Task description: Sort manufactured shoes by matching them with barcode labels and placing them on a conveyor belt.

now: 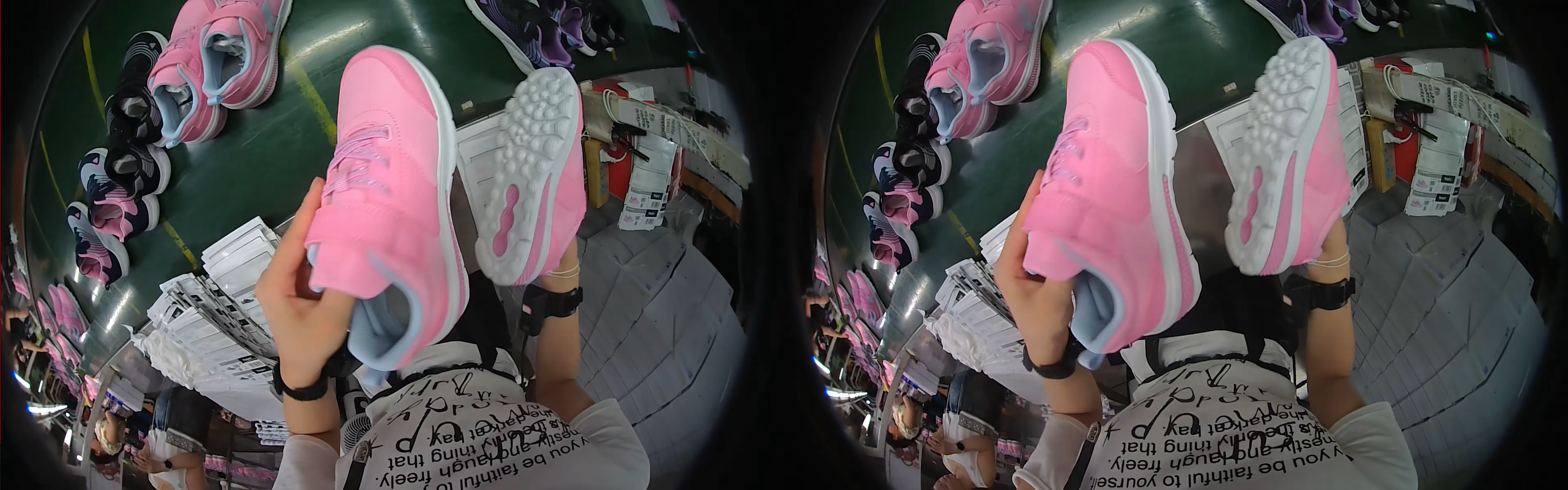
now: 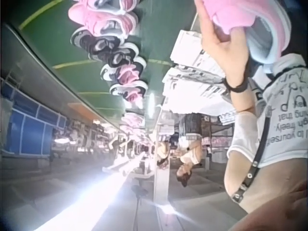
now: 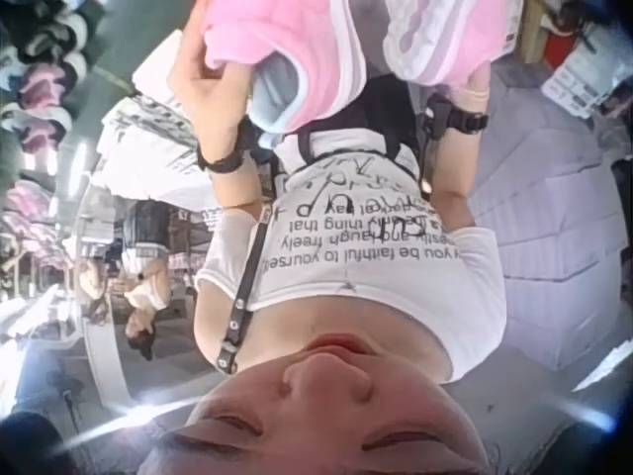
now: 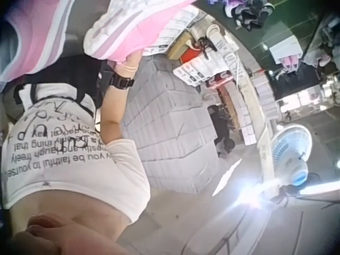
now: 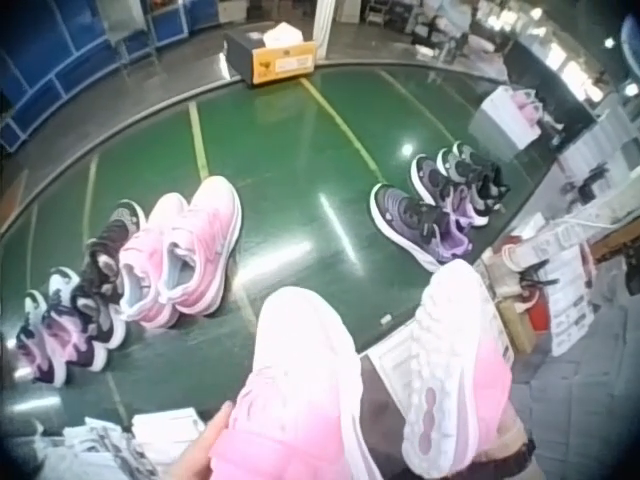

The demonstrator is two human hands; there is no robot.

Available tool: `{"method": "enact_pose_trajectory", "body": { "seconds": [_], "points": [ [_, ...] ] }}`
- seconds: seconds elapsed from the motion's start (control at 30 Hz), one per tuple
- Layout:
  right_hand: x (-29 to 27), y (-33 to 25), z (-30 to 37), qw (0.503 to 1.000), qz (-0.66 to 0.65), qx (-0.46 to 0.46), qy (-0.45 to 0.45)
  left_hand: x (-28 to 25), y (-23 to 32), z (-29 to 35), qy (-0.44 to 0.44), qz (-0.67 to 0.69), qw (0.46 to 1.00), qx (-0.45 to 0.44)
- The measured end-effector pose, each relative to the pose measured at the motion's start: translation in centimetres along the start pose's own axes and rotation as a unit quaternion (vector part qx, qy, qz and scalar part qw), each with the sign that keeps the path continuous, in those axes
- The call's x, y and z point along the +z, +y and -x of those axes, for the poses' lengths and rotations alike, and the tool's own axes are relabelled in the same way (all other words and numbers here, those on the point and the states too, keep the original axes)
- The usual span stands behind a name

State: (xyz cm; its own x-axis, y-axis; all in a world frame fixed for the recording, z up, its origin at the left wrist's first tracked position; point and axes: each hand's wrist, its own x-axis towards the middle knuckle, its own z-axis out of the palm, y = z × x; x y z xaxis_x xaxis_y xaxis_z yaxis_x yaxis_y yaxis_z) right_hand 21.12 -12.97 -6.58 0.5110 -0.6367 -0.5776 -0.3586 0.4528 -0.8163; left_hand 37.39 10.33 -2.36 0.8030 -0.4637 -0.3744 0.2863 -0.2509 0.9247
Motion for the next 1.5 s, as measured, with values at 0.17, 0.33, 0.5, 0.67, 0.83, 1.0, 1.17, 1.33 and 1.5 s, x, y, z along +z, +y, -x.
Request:
{"method": "enact_pose_trajectory", "body": {
  "seconds": [0.17, 0.33, 0.5, 0.67, 0.83, 1.0, 1.17, 1.33, 1.5],
  "points": [
    [-7.1, -1.3, -4.2, 0.984, 0.147, -0.097, 0.014, -0.1, 3.0, 0.6, 0.016, -0.165, 0.979, 0.116],
    [1.4, -4.4, -13.6, 0.943, 0.253, -0.216, 0.009, 1.4, 5.1, 1.1, 0.031, -0.205, 0.975, 0.076],
    [3.3, -4.5, -14.1, 0.83, 0.479, -0.282, 0.029, 6.0, 1.6, -3.9, 0.142, -0.168, 0.962, 0.163],
    [-4.1, -2.5, -4.4, 0.812, 0.411, -0.414, -0.003, 10.3, -4.3, -14.8, 0.125, -0.039, 0.976, 0.174],
    [-17.0, -4.2, 4.5, 0.798, 0.457, -0.392, 0.007, 13.0, -5.1, -14.4, 0.128, -0.201, 0.967, 0.083],
    [-29.8, -5.0, 4.9, 0.757, 0.477, -0.348, 0.279, 27.5, 1.2, -4.0, 0.032, -0.179, 0.967, 0.177],
    [-30.8, -5.1, 3.2, 0.7, 0.533, -0.418, 0.228, 45.3, -3.6, 0.2, -0.314, -0.066, 0.946, 0.043],
    [-32.0, -2.2, 1.8, 0.643, 0.575, -0.44, 0.249, 51.5, -4.3, 0.5, -0.253, -0.026, 0.966, -0.039],
    [-34.2, -2.1, 1.5, 0.686, 0.528, -0.442, 0.234, 50.7, -1.9, 0.5, -0.248, -0.111, 0.962, -0.034]
  ]
}}
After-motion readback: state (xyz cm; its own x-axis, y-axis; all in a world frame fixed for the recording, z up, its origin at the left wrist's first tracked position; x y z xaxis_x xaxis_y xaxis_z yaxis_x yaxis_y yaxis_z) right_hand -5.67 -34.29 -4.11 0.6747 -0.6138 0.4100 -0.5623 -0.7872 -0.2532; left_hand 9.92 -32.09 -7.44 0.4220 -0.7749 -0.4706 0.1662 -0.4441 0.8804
